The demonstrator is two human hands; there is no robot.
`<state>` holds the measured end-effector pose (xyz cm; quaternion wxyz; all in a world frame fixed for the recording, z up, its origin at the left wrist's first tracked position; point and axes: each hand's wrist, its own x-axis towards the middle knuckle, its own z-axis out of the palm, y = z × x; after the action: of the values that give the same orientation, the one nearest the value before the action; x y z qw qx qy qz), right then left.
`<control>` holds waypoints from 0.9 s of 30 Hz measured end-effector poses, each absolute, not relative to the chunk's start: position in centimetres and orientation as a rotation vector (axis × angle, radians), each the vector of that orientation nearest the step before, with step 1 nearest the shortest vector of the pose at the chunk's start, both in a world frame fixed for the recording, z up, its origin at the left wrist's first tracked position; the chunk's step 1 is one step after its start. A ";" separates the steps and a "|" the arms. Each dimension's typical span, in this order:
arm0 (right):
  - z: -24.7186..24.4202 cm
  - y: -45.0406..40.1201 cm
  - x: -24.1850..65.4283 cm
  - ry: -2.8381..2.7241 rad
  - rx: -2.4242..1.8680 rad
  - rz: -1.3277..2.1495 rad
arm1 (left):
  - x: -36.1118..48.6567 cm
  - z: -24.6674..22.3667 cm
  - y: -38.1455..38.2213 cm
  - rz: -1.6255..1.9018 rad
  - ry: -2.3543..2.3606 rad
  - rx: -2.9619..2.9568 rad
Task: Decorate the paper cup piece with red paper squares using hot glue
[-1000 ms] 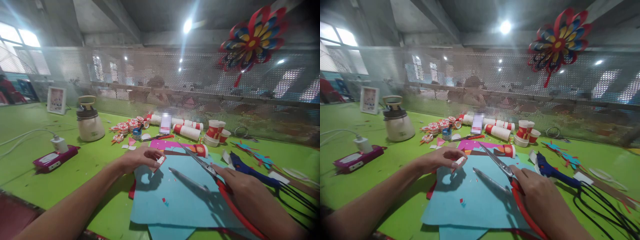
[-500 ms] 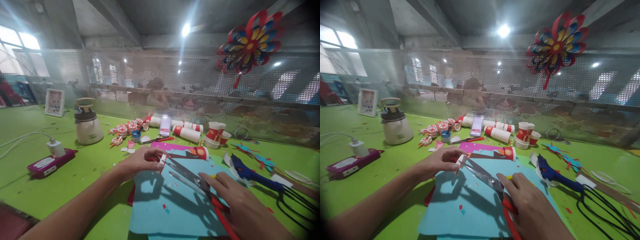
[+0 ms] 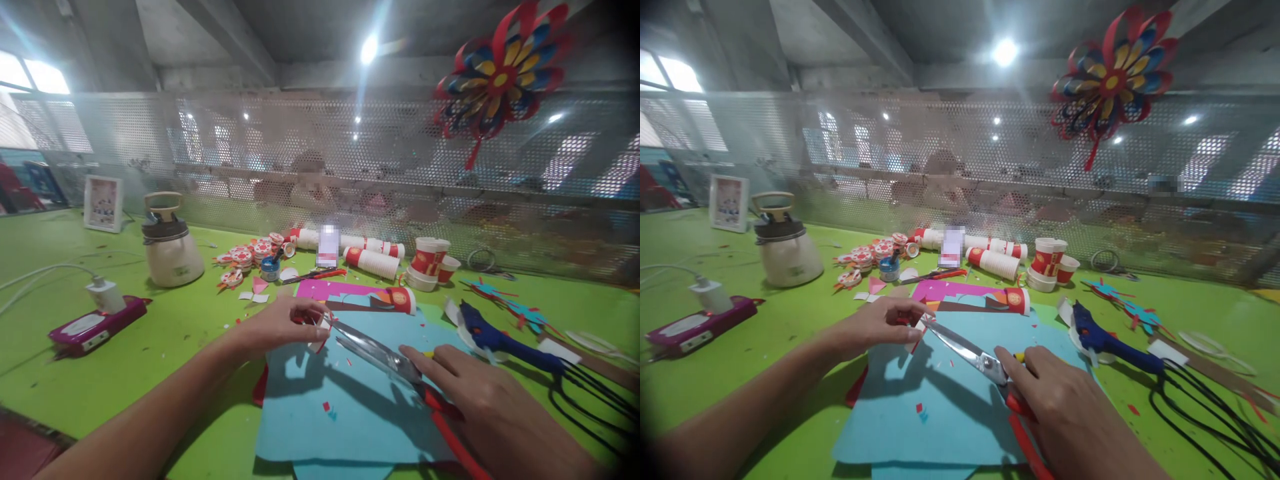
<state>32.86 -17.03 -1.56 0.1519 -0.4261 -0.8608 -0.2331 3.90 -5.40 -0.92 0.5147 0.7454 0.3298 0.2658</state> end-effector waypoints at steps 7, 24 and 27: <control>-1.5 -17.3 32.7 -2.484 -1.253 -0.602 | 3.8 -0.8 -5.4 0.594 0.774 1.807; -0.6 -16.2 33.9 -2.325 -1.517 -0.152 | 3.5 -1.4 -5.0 0.740 0.607 1.634; -0.9 -16.7 33.8 -2.340 -1.466 -0.073 | 3.6 -1.6 -4.8 0.831 0.578 1.600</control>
<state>33.84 -16.67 -0.86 0.1884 -0.5212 -0.8320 -0.0259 3.57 -4.84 -1.56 0.5844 0.6856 0.2478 0.3563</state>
